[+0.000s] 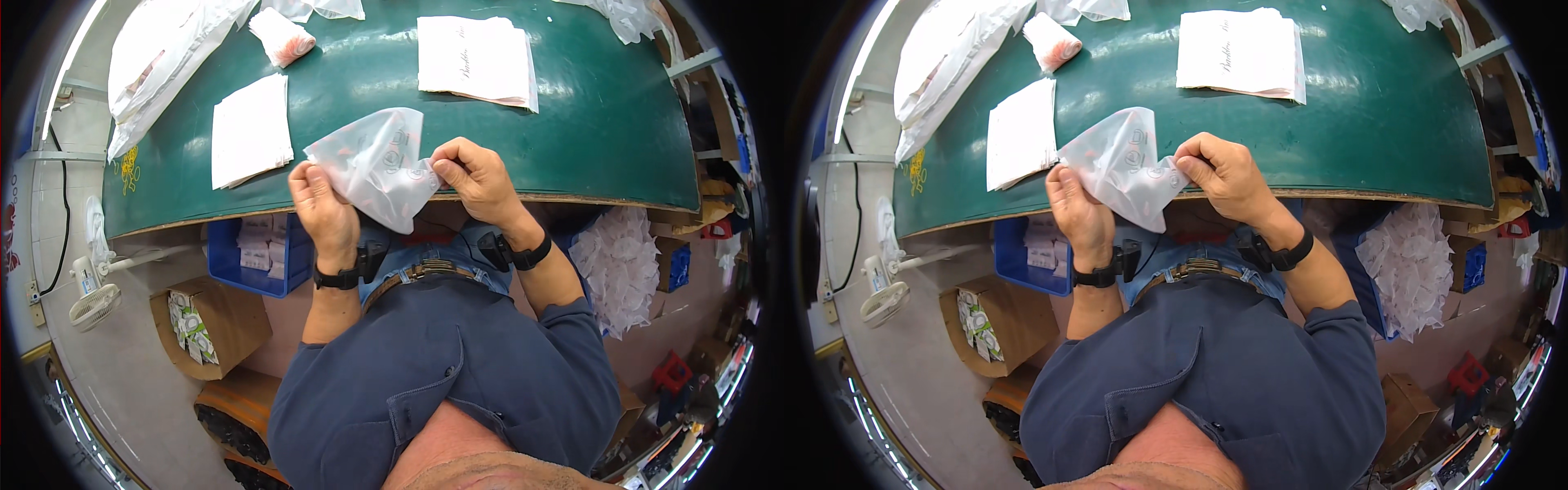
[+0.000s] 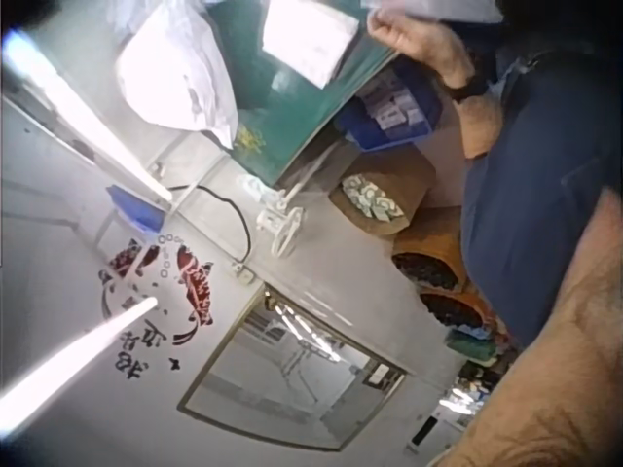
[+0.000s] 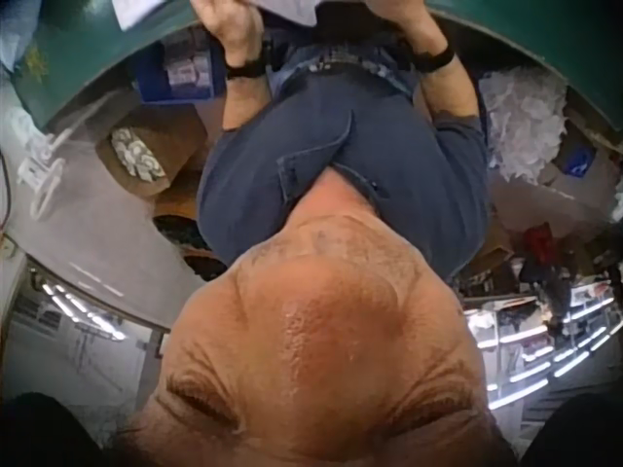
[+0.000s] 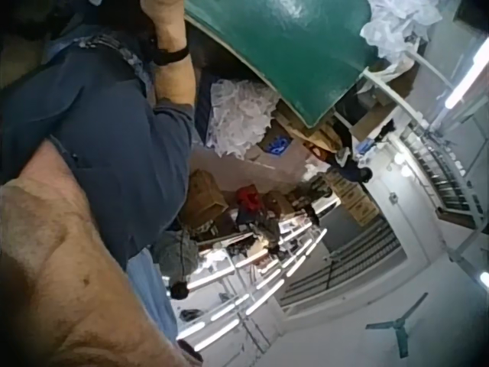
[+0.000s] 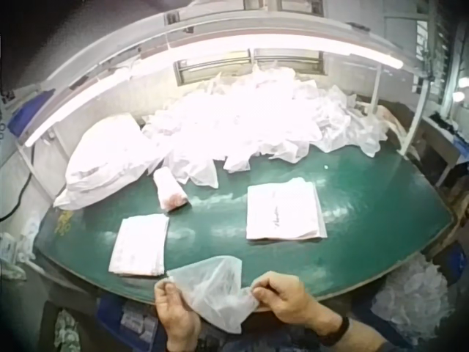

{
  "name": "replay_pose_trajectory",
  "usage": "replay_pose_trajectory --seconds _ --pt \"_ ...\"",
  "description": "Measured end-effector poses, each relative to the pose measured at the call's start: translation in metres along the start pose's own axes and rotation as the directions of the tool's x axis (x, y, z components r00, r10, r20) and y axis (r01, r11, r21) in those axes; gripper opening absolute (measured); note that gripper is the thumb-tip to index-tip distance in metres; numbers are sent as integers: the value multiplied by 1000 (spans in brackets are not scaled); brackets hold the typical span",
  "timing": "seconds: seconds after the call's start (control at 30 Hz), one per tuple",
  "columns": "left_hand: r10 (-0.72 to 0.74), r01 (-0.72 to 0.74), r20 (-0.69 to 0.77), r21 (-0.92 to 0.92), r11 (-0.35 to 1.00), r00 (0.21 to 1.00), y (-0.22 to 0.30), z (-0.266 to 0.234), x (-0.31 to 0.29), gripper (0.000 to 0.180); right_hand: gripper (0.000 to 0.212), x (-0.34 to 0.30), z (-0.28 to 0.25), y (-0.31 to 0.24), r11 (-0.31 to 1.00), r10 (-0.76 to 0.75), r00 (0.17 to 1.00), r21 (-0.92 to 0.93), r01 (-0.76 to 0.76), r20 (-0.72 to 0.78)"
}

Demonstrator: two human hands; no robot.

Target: The recorder is manually opening and inspecting a stack of thin plastic bags on an assembly line workbench.

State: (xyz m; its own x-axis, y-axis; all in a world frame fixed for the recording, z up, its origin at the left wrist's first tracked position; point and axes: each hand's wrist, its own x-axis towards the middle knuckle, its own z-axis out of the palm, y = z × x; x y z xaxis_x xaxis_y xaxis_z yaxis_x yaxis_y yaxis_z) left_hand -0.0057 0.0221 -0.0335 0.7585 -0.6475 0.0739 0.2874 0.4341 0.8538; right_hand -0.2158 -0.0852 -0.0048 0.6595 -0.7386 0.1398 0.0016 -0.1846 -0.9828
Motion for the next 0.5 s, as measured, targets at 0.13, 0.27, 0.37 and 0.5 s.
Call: replay_pose_trajectory --seconds 0.13,0.27,0.37,0.5 --pt "331 -398 243 326 857 912 41 8 17 31 8 3 -10 -17 916 -274 962 -304 262 5" --pt "192 -741 722 606 289 665 64 23 38 31 3 10 -6 -28 813 -423 884 -347 467 198" --pt "85 -621 704 556 553 705 66 23 43 26 4 10 -14 -32 783 -463 873 -392 484 153" --pt "47 -340 555 438 832 830 46 12 35 21 6 3 -31 -29 826 -406 913 -446 345 -45"
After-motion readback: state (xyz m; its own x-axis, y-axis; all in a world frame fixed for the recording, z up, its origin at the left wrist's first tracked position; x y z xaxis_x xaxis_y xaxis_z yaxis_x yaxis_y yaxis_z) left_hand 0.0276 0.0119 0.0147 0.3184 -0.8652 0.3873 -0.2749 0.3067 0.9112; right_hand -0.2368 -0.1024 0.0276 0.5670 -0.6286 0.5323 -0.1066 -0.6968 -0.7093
